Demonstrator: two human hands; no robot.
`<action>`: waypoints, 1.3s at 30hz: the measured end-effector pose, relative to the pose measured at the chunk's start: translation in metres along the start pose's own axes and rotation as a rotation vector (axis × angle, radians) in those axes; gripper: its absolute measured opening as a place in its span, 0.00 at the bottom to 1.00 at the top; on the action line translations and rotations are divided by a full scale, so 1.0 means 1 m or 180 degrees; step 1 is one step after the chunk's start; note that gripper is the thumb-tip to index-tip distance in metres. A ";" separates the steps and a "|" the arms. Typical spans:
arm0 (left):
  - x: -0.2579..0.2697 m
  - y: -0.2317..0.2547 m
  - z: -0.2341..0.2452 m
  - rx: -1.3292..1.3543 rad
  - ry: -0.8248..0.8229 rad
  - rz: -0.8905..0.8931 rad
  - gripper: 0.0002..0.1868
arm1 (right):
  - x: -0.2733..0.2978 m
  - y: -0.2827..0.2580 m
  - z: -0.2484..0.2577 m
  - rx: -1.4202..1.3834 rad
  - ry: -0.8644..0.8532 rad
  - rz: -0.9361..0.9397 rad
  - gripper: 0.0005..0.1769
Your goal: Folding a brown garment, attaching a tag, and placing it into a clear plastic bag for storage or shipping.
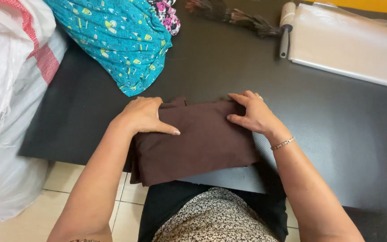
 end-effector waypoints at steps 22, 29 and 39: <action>0.095 0.083 0.025 -0.1345 0.4751 -0.1576 0.17 | 0.131 -0.111 0.094 0.1273 0.2666 0.1314 0.09; 0.038 0.030 -0.078 -0.0351 0.2434 -0.1230 0.28 | 0.157 -0.025 -0.042 0.1342 0.1103 0.0490 0.29; 0.052 0.002 -0.088 0.2168 0.2242 0.0206 0.29 | 0.177 -0.058 -0.054 0.1580 0.1447 0.0519 0.24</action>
Point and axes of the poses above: each hand's wrist, its own x-axis away from the middle knuckle, its own z-axis out of the back of the hand, y = z × x, the point moved 5 cm from there along -x, towards the middle knuckle, and after that the axes turned 8 degrees about -y, right-handed, at the moved point
